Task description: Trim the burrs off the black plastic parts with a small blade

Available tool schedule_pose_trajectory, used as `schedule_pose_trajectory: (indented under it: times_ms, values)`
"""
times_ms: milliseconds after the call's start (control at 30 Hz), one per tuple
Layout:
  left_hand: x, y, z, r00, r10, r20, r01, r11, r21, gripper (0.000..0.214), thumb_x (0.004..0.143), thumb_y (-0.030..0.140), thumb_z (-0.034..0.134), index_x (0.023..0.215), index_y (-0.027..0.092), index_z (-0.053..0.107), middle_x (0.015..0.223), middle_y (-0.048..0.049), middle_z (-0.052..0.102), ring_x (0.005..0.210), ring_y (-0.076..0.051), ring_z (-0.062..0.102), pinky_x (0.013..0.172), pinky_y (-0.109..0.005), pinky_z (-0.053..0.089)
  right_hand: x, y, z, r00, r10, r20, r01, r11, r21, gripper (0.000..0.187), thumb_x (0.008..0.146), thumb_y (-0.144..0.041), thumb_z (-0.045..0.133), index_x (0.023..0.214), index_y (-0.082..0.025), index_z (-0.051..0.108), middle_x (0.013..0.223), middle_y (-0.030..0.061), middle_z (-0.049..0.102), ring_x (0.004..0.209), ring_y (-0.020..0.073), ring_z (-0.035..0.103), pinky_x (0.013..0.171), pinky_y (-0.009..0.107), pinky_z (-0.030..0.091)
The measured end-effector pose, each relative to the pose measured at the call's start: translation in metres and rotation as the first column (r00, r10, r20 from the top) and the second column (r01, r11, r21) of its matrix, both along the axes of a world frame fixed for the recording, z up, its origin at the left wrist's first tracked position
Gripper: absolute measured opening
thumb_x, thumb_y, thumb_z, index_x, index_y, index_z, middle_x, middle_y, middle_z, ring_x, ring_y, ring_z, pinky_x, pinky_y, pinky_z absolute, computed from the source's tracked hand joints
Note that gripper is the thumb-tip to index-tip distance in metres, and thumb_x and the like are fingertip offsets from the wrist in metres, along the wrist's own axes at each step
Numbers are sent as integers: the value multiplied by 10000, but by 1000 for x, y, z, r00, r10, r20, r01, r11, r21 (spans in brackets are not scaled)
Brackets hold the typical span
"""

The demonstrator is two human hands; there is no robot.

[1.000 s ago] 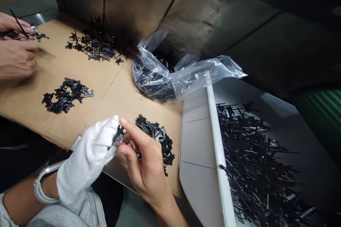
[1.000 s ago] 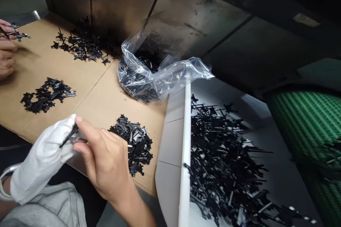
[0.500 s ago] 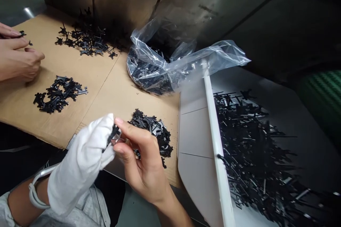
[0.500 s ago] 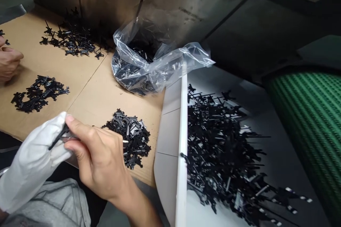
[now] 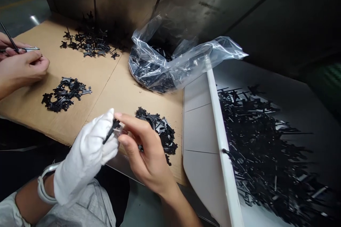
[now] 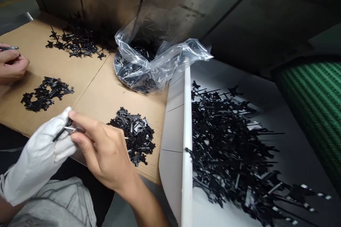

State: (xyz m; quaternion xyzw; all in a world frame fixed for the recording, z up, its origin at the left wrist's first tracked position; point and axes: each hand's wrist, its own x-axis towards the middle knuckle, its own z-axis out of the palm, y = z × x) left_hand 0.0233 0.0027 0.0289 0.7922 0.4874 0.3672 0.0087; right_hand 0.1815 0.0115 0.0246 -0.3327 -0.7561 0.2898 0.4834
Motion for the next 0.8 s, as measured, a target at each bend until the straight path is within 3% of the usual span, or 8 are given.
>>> schedule_pose_trajectory:
  times_ms: [100,200,367,533,667,733,800]
  values:
    - [1,-1,3,999,4,50,-3,1000,-22,390,1077,357,323,1210,102,587,1031,-192,795,920,-251,802,822,-297,666,2,-2,-1,998,31,-55,-36,995,-95,343,1086,-387,438,1400,-271,516,880,-1,660,648,129,602,560,260,516]
    - [2,-2,3,990,22,141,-7,994,-109,371,1053,357,407,1180,95,637,1047,-192,798,942,-263,799,857,-313,665,1,-4,-4,993,0,-117,-17,990,-143,307,1093,-401,410,1373,-285,456,840,-18,566,695,138,574,583,264,495]
    - [2,-2,5,936,79,343,29,953,-301,330,983,366,480,1053,145,715,1128,-170,789,986,-292,790,890,-389,673,0,-1,-6,980,73,-184,-67,997,36,153,1070,-260,488,1222,-281,495,860,-14,527,717,128,532,638,270,518]
    - [8,0,11,893,112,435,108,886,-450,504,979,437,414,1179,66,689,971,-181,800,853,-278,797,790,-416,702,2,-1,-3,978,34,-204,-23,998,54,316,1029,-84,496,1268,-278,569,859,1,601,690,126,588,570,243,524]
    - [10,-2,6,929,119,351,8,941,-339,681,1016,583,354,1177,9,685,1039,-254,785,930,-320,797,856,-432,682,3,-4,-2,990,29,-137,-17,996,86,314,1030,-86,467,1267,-271,557,824,-7,579,648,129,564,536,245,497]
    - [10,-5,-1,944,111,311,-33,969,-246,683,1016,614,368,1152,32,698,1067,-247,783,970,-297,793,898,-343,654,1,-4,-1,996,3,-94,7,994,108,187,1043,-186,524,1216,-255,545,790,-21,556,626,126,536,521,243,465]
    - [9,-9,-8,941,114,320,-60,983,-174,620,1021,596,400,1146,72,706,1097,-210,786,1008,-243,785,940,-218,598,-1,-3,0,997,-27,-68,35,991,125,182,1024,-321,602,1173,-247,529,733,-50,503,590,115,492,499,238,422]
